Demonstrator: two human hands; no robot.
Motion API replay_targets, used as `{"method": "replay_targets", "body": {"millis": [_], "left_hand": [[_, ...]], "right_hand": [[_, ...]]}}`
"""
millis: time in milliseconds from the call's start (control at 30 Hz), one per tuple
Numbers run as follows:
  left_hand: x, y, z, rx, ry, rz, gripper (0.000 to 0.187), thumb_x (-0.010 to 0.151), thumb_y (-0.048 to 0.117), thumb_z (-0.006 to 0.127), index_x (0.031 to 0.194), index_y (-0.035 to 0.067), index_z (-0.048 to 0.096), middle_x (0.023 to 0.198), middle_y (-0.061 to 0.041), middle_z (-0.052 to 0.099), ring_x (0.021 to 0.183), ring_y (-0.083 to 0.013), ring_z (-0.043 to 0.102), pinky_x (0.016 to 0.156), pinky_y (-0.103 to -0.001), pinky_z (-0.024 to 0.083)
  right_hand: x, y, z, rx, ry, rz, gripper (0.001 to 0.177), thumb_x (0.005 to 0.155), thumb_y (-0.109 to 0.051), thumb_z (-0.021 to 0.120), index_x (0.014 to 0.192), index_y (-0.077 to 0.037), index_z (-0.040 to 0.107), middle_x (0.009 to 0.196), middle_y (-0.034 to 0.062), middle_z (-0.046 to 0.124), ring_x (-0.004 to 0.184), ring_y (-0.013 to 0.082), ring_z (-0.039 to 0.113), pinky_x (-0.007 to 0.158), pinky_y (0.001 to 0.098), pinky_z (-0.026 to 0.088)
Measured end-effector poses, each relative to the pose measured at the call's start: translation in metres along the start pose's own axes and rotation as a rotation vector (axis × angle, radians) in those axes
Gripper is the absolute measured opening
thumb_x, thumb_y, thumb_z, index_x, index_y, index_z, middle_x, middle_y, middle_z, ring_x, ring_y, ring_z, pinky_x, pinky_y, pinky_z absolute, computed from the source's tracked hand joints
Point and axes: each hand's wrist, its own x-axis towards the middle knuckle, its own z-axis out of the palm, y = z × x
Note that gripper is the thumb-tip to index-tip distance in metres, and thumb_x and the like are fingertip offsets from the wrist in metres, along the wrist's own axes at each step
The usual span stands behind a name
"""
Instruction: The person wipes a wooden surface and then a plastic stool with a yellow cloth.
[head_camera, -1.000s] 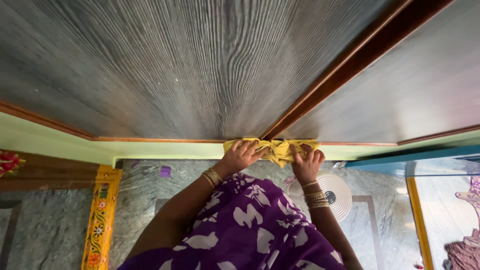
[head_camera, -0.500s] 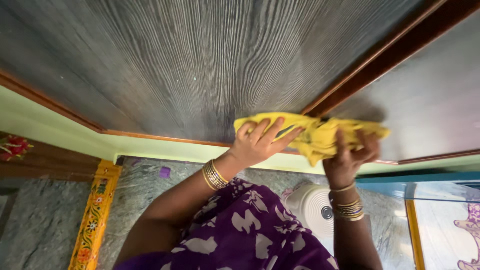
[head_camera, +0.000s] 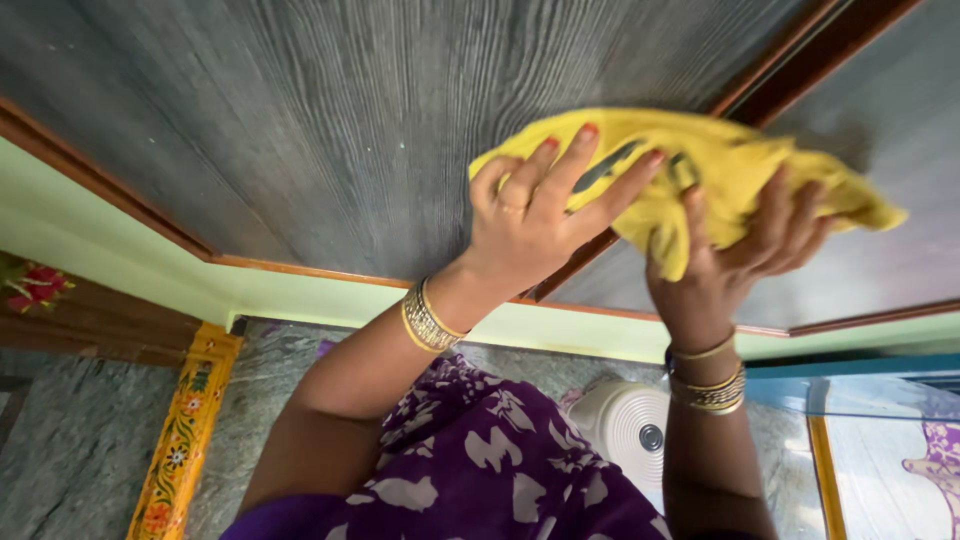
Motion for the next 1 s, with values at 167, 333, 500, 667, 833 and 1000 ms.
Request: {"method": "replay_targets", "body": {"millis": [167, 333, 500, 667, 833, 1000], "left_hand": [[-0.073, -0.003, -0.008, 0.037, -0.177, 0.06, 0.052, 0.113, 0.012, 0.053, 0.157, 0.04, 0.051, 0.163, -0.015, 0.033, 0.132, -0.0271, 0.044, 0.096, -0.038, 0.043], [-0.148, 0.009, -0.003, -0.035, -0.29, 0.066, 0.043, 0.114, 0.042, 0.044, 0.156, 0.036, 0.049, 0.158, -0.016, 0.036, 0.12, -0.0254, 0.051, 0.088, -0.038, 0.047], [-0.218, 0.01, 0.0, -0.129, -0.412, 0.134, 0.048, 0.113, 0.03, 0.05, 0.16, 0.03, 0.044, 0.151, -0.014, 0.043, 0.113, -0.0242, 0.056, 0.092, -0.041, 0.049], [-0.255, -0.014, -0.015, -0.157, -0.589, 0.214, 0.058, 0.101, 0.018, 0.055, 0.157, 0.027, 0.047, 0.137, -0.009, 0.055, 0.098, -0.0215, 0.056, 0.089, -0.039, 0.05], [-0.201, -0.069, -0.032, -0.048, -0.4, 0.157, 0.063, 0.102, 0.013, 0.055, 0.16, 0.032, 0.043, 0.146, -0.01, 0.052, 0.106, -0.0212, 0.057, 0.087, -0.039, 0.047], [-0.084, -0.145, -0.061, 0.186, -0.211, 0.113, 0.068, 0.104, 0.001, 0.055, 0.161, 0.038, 0.044, 0.151, -0.008, 0.049, 0.114, -0.0215, 0.058, 0.086, -0.04, 0.043]], "right_hand": [[-0.059, -0.032, 0.026, 0.039, -0.068, -0.006, 0.045, 0.104, -0.032, 0.073, 0.147, -0.028, 0.058, 0.162, 0.019, 0.033, 0.154, 0.0456, 0.024, 0.126, 0.0675, 0.017], [-0.131, -0.06, 0.056, 0.118, -0.107, 0.063, 0.039, 0.102, -0.031, 0.077, 0.138, -0.029, 0.064, 0.151, 0.0161, 0.041, 0.14, 0.0412, 0.034, 0.115, 0.0625, 0.03], [-0.201, -0.083, 0.088, 0.136, -0.266, 0.098, 0.049, 0.093, -0.024, 0.073, 0.14, -0.03, 0.063, 0.144, 0.0177, 0.045, 0.131, 0.042, 0.041, 0.113, 0.0616, 0.034], [-0.227, -0.12, 0.097, 0.184, -0.461, 0.148, 0.056, 0.088, -0.022, 0.071, 0.142, -0.03, 0.063, 0.138, 0.0182, 0.05, 0.124, 0.0402, 0.047, 0.102, 0.0556, 0.039], [-0.168, -0.149, 0.08, 0.098, -0.272, 0.054, 0.056, 0.086, -0.014, 0.07, 0.137, -0.037, 0.066, 0.14, 0.0109, 0.05, 0.128, 0.034, 0.047, 0.106, 0.0534, 0.037], [-0.014, -0.148, 0.039, -0.007, -0.031, -0.096, 0.045, 0.103, -0.023, 0.075, 0.144, -0.037, 0.063, 0.145, 0.0102, 0.047, 0.136, 0.0344, 0.042, 0.113, 0.0575, 0.033]]}}
